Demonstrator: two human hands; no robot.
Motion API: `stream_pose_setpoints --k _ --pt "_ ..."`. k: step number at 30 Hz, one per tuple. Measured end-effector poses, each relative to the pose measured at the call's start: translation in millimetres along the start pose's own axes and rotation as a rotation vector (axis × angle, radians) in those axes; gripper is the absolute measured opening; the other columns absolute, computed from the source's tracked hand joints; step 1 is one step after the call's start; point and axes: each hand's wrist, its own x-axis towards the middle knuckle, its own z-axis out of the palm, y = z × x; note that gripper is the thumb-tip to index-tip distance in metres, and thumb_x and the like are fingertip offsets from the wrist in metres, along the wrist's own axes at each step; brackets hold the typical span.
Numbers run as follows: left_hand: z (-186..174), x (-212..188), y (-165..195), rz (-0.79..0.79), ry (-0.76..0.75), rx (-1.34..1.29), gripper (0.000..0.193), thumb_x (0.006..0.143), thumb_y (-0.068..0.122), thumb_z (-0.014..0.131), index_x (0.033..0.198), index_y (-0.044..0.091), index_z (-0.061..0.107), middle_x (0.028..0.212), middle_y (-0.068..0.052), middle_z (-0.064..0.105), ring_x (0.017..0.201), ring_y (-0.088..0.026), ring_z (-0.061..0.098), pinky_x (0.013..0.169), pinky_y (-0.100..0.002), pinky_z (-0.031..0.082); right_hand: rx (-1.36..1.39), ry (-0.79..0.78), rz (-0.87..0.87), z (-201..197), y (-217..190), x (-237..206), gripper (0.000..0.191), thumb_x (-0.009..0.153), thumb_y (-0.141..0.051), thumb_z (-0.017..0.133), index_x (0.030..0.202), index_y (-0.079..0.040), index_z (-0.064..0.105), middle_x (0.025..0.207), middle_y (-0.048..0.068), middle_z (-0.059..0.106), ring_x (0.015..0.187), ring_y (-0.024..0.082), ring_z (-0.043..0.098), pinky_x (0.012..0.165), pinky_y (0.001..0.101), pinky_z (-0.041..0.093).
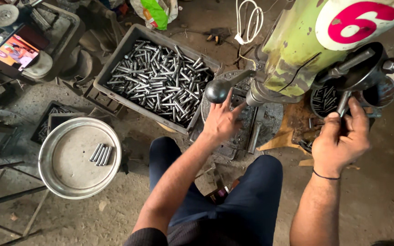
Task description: The person sits at a bench drill press, picks cylindrical metal pins from a bin, and places them in the drill jig one at a time. They pull the drill press handle to drill each pin, then move finished pins onto a metal tray, occasionally brushing away metal shavings.
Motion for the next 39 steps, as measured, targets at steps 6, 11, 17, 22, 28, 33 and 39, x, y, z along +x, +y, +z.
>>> stream_pose_setpoints --k 6,11,17,22,28,33,39 --pt "-30.8 20.0 -19.4 0.221 -0.095 0.134 0.074 0.081 0.058 0.076 0.148 0.040 0.049 0.162 -0.026 0.021 0.149 -0.045 0.023 0.122 -0.057 0.022 -0.008 -0.004 0.023 0.9 0.8 1.2 0.036 0.113 0.009 0.057 0.149 0.005 0.054 0.094 0.009 0.068 0.076 0.009 0.058 0.069 0.0216 0.046" --pt "-33.6 28.2 -28.3 0.238 -0.148 0.139 0.079 0.075 0.068 0.074 0.147 0.043 0.051 0.158 -0.019 0.032 0.150 -0.040 0.027 0.122 -0.056 0.024 0.008 -0.025 -0.048 2.1 0.9 1.8 0.037 0.115 0.011 0.055 0.151 0.006 0.052 0.103 0.011 0.068 0.084 0.010 0.061 0.075 0.0223 0.048" --pt "-19.8 35.6 -52.5 0.219 0.215 -0.120 0.081 0.074 0.053 0.083 0.142 0.017 0.058 0.155 -0.020 0.042 0.148 -0.040 0.029 0.121 -0.052 0.025 0.024 -0.016 -0.063 3.5 3.6 2.6 0.038 0.113 0.012 0.055 0.151 0.007 0.053 0.109 0.012 0.070 0.089 0.012 0.062 0.080 0.0232 0.050" --pt "-3.4 40.6 -72.0 -0.051 0.273 -0.128 0.046 0.084 0.034 0.079 0.127 0.021 0.069 0.160 -0.015 0.043 0.155 -0.036 0.028 0.129 -0.051 0.024 0.000 -0.003 -0.067 4.7 3.2 4.1 0.036 0.112 0.009 0.057 0.148 0.006 0.053 0.105 0.011 0.068 0.086 0.011 0.062 0.077 0.0232 0.050" --pt "-0.9 48.7 -86.0 -0.048 0.532 -0.010 0.078 0.075 0.030 0.083 0.145 0.007 0.057 0.154 -0.043 0.019 0.145 -0.056 0.012 0.115 -0.064 0.014 0.010 -0.011 -0.085 8.1 -1.4 6.7 0.037 0.112 0.009 0.055 0.148 0.008 0.052 0.114 0.013 0.068 0.091 0.012 0.062 0.081 0.0238 0.050" --pt "11.5 26.9 -58.4 -0.071 0.268 -0.007 0.060 0.084 0.025 0.077 0.141 0.017 0.060 0.168 -0.022 0.025 0.160 -0.046 0.023 0.130 -0.060 0.022 -0.009 -0.003 -0.069 8.9 -3.3 5.9 0.036 0.113 0.008 0.057 0.148 0.008 0.052 0.114 0.013 0.070 0.088 0.011 0.062 0.078 0.0233 0.050" --pt "18.8 8.8 -13.4 0.073 0.047 -0.153 0.075 0.086 0.045 0.073 0.151 0.016 0.051 0.165 -0.033 0.012 0.146 -0.048 0.031 0.119 -0.060 0.031 -0.054 0.007 -0.061 9.8 -3.2 4.5 0.038 0.111 0.009 0.057 0.148 0.005 0.054 0.100 0.011 0.068 0.081 0.011 0.060 0.073 0.0232 0.048"
